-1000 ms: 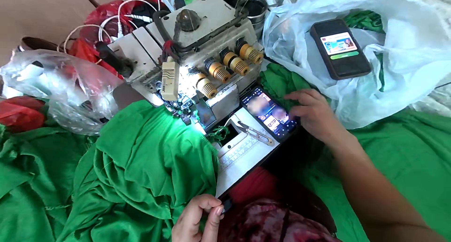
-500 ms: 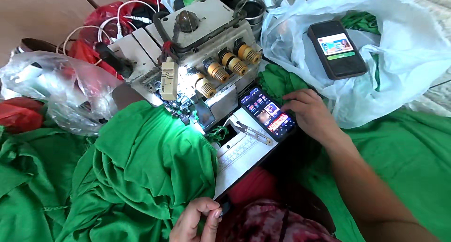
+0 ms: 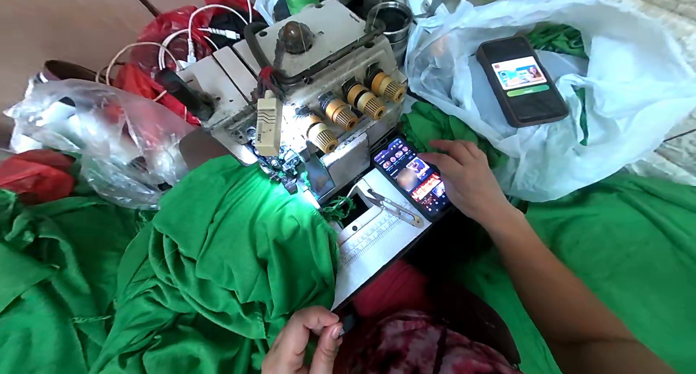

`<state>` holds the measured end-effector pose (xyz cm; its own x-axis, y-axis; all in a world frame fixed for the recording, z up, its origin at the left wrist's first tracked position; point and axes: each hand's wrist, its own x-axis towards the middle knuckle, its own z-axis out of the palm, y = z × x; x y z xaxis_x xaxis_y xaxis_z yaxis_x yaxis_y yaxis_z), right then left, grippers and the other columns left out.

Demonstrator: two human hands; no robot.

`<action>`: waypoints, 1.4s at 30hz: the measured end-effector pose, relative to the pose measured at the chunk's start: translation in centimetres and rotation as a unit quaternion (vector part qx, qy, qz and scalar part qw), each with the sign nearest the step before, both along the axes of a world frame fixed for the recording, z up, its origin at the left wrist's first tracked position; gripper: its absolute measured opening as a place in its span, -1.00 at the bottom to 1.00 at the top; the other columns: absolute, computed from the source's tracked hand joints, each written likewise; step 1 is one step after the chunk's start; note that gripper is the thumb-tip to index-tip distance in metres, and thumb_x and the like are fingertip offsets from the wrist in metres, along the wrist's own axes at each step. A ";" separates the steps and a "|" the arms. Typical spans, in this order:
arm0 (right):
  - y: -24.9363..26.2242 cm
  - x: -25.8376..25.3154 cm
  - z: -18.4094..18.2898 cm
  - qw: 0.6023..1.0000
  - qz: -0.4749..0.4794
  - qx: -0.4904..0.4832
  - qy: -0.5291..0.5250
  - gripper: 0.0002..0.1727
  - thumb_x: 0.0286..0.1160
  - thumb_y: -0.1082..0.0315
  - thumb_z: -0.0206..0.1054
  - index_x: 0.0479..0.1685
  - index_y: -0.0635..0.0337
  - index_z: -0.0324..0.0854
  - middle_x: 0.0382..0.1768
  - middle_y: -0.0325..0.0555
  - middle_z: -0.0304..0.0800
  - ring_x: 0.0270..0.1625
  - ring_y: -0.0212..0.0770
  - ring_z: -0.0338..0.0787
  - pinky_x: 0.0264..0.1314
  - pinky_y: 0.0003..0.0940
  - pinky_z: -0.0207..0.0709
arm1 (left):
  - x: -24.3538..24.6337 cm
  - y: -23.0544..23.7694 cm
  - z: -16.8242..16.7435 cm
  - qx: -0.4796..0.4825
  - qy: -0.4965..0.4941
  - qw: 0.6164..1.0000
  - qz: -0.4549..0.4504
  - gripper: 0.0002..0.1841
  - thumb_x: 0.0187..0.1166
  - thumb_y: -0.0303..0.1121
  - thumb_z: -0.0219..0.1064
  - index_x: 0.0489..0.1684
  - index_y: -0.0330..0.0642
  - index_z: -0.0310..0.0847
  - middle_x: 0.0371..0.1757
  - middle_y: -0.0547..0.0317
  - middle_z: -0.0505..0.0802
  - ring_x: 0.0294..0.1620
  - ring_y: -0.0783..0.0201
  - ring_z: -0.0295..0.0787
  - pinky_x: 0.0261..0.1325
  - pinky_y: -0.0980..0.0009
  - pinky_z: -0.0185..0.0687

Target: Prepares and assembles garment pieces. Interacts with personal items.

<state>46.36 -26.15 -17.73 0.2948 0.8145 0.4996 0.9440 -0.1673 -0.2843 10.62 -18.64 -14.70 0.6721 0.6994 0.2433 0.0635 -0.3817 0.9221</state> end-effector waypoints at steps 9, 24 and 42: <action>0.0 -0.2 0.1 1.000 -0.012 0.017 -0.009 -0.63 0.69 0.19 0.11 0.20 0.10 0.77 0.36 0.17 0.69 0.37 0.29 0.64 0.27 0.26 0.48 | -0.2 0.2 -0.1 -0.003 -0.004 1.000 -0.006 -0.89 0.73 -0.23 0.28 -0.10 -0.02 0.63 -0.29 0.46 0.80 -0.31 0.67 0.76 -0.20 0.67 0.77; 0.9 -11.3 2.9 0.893 0.288 0.044 0.344 -0.61 0.58 0.04 0.36 0.02 0.21 0.76 -0.09 -0.12 0.86 0.06 -0.35 0.78 0.18 -0.42 0.64 | 1.7 0.3 0.9 0.030 -0.015 0.999 0.016 -0.88 0.73 -0.24 0.28 -0.10 -0.05 0.62 -0.28 0.44 0.80 -0.29 0.67 0.76 -0.18 0.68 0.76; 10.5 -13.0 5.9 0.825 0.233 0.034 0.514 -0.92 0.45 0.37 0.38 -0.35 0.14 0.72 -0.47 -0.47 0.70 -0.43 -0.71 0.61 -0.33 -0.77 0.50 | 4.2 7.5 4.0 0.375 0.050 0.920 0.098 -0.81 0.73 -0.23 0.28 -0.15 -0.10 0.75 0.07 0.09 0.83 0.32 0.25 0.68 0.45 0.45 0.50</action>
<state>33.32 -15.70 -11.87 0.2538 0.9394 0.2304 0.1545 0.1958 -0.9684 14.79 -11.11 -10.69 0.5958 0.4707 0.6507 0.2701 -0.8805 0.3897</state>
